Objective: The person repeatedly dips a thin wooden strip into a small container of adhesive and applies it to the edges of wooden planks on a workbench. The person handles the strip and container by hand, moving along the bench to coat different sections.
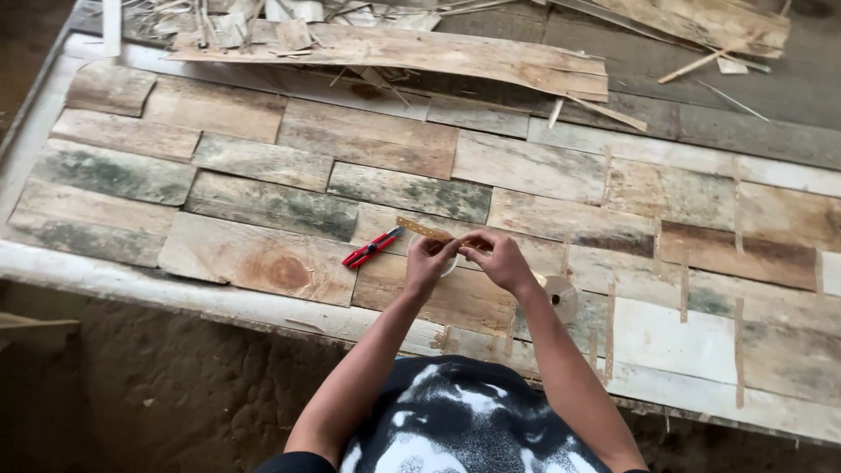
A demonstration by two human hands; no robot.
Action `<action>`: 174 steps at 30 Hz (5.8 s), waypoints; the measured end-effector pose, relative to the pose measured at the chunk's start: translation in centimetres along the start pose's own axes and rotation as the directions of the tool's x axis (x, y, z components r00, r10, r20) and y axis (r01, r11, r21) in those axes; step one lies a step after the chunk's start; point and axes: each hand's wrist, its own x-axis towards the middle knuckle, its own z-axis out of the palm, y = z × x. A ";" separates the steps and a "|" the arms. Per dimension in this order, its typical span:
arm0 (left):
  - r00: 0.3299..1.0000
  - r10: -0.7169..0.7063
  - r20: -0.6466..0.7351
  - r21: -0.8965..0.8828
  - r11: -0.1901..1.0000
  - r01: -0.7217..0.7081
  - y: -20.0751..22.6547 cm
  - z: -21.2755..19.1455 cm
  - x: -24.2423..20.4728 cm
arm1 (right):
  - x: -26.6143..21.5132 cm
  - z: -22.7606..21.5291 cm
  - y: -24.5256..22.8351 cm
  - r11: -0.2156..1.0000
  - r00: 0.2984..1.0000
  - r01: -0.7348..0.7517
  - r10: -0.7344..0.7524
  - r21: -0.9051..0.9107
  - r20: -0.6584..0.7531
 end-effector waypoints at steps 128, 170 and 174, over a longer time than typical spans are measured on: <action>0.634 0.060 0.771 0.580 0.346 -0.738 -2.9 -0.9 3.6 | -0.3 1.1 5.4 0.956 0.990 -0.083 0.111 -0.281 0.083; 0.825 -0.157 0.543 0.691 0.641 -0.333 -3.8 -4.3 7.7 | 1.8 -9.0 14.3 0.996 0.807 -0.092 0.070 -0.008 -0.587; 0.870 -0.174 0.462 0.677 0.703 -0.220 -2.6 -3.3 6.8 | 0.1 -10.5 17.8 0.923 0.801 -0.232 0.002 -0.308 -0.598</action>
